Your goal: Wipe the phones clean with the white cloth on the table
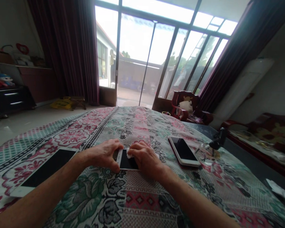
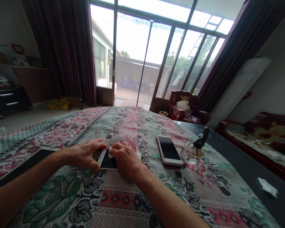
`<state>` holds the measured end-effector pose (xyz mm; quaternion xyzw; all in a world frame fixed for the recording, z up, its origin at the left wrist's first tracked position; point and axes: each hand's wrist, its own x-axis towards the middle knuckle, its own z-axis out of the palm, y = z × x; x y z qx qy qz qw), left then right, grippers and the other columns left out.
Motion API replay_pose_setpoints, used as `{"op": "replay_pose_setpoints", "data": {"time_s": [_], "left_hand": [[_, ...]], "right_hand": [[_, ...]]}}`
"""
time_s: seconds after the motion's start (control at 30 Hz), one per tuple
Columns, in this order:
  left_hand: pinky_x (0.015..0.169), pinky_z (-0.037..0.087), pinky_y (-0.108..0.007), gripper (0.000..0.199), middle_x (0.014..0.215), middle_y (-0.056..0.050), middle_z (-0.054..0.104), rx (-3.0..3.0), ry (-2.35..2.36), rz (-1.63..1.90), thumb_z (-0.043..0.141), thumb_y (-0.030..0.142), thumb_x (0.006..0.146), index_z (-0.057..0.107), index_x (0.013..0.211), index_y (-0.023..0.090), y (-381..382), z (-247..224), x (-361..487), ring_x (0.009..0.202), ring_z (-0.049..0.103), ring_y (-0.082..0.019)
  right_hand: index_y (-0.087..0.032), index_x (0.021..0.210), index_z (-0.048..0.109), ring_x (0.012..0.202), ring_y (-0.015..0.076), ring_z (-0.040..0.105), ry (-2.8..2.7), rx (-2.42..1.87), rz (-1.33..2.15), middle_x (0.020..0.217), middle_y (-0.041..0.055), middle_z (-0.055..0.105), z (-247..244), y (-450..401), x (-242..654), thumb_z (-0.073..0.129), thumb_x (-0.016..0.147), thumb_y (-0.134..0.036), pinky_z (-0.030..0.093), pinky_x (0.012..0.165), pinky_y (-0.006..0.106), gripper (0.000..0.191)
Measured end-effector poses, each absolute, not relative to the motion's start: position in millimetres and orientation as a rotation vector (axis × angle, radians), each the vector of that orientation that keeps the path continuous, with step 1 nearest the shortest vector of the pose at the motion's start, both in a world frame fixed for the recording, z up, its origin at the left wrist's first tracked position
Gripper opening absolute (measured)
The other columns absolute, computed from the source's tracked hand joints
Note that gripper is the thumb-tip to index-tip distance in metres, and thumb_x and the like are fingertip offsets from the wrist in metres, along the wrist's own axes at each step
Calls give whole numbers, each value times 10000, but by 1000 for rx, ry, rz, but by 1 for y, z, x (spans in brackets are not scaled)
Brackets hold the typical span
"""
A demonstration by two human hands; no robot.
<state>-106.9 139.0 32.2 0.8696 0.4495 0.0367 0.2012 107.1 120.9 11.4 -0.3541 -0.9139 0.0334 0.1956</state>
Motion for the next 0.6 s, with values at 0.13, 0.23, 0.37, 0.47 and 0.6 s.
{"op": "replay_pose_setpoints", "data": {"time_s": [0.13,0.23,0.37,0.47,0.6], "left_hand": [[839,426,-334,575,1049,-35,511,2424,1252,104,706,461,553,583,1070,241,140,32,-107,1006,505,-259],[845,427,-337,590,1070,-35,503,2421,1251,91,704,466,554,579,1089,250,140,32,-108,1031,497,-269],[851,429,-334,604,1102,-43,504,2415,1247,86,694,462,571,563,1122,251,140,32,-109,1052,497,-272],[873,425,-335,583,1152,-49,501,2405,1260,86,701,454,572,571,1102,249,138,33,-109,1096,483,-285],[882,424,-339,583,1152,-50,511,2415,1271,86,701,457,569,574,1095,240,137,34,-109,1098,481,-286]], "right_hand": [[-209,945,671,890,166,539,-2557,-979,118,1020,46,645,13,121,105,484,852,-79,430,849,316,246],[-197,907,680,918,162,549,-2530,-1001,133,1012,48,644,15,123,117,476,847,-76,430,860,307,244],[-186,863,691,892,157,566,-2496,-1118,144,935,51,650,19,122,141,459,850,-78,444,829,291,256],[-198,849,693,886,154,576,-2484,-1178,138,923,43,652,23,120,157,454,847,-73,446,822,291,270],[-198,842,693,885,161,575,-2474,-1219,107,927,48,656,22,119,162,464,854,-83,443,815,292,256]]}}
